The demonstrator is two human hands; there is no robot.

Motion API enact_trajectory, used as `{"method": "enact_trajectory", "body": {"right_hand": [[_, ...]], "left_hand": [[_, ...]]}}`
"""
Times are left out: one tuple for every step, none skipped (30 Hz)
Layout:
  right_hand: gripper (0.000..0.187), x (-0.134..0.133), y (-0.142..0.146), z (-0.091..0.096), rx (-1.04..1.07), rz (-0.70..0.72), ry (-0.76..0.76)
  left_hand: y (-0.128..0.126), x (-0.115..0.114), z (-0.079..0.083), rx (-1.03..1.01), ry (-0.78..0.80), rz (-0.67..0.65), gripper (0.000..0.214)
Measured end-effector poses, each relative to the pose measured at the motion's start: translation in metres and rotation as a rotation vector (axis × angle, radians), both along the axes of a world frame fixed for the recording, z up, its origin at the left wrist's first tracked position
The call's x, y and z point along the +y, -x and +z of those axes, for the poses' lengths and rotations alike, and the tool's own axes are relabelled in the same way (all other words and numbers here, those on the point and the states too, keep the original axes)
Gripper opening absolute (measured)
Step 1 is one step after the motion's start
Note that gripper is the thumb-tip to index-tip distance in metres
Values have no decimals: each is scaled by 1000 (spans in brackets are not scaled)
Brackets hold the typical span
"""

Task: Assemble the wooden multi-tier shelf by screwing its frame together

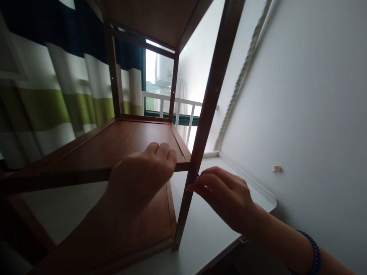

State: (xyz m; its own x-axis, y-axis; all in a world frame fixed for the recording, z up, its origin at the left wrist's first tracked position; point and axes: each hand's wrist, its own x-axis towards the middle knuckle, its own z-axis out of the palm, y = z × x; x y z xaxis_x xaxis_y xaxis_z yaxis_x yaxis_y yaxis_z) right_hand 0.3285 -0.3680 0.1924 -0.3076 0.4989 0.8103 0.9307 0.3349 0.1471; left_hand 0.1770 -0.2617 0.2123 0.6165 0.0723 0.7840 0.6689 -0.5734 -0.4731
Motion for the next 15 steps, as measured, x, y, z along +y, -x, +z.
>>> {"method": "enact_trajectory", "body": {"right_hand": [[20,-1,-3,-1,-147,21,-25],[21,-3,-5,-1,-259,37,-46],[23,-4,-7,0,-328,46,-59],[22,-6,-8,2,-368,52,-53],[20,-9,-8,4,-395,62,-29],[16,-11,-8,6,-419,70,2],[14,-13,-7,9,-451,70,36],[13,-15,-5,12,-497,59,66],[13,-17,-4,15,-553,40,81],[13,-18,-2,17,-619,19,82],[13,-19,-1,19,-684,-7,75],[13,-19,1,20,-742,-28,71],[14,-18,3,21,-782,-36,68],[14,-17,4,22,-802,-37,64],[14,-15,6,23,-799,-39,62]], "left_hand": [[0,0,0,-4,0,4,32],[0,0,0,-7,4,11,32],[0,0,-1,-7,7,14,32],[0,0,-1,-5,13,12,31],[0,0,-1,-3,17,10,31],[0,0,-1,-2,19,8,31],[0,0,-1,-3,24,7,31],[0,0,0,-5,29,7,31],[0,-1,0,-5,39,7,32],[0,-1,0,-3,57,9,32],[0,-2,1,0,77,8,32],[1,-2,1,5,98,6,33],[1,-2,1,7,112,3,33],[1,-3,1,8,115,-2,33],[1,-3,1,6,110,-7,33]]}}
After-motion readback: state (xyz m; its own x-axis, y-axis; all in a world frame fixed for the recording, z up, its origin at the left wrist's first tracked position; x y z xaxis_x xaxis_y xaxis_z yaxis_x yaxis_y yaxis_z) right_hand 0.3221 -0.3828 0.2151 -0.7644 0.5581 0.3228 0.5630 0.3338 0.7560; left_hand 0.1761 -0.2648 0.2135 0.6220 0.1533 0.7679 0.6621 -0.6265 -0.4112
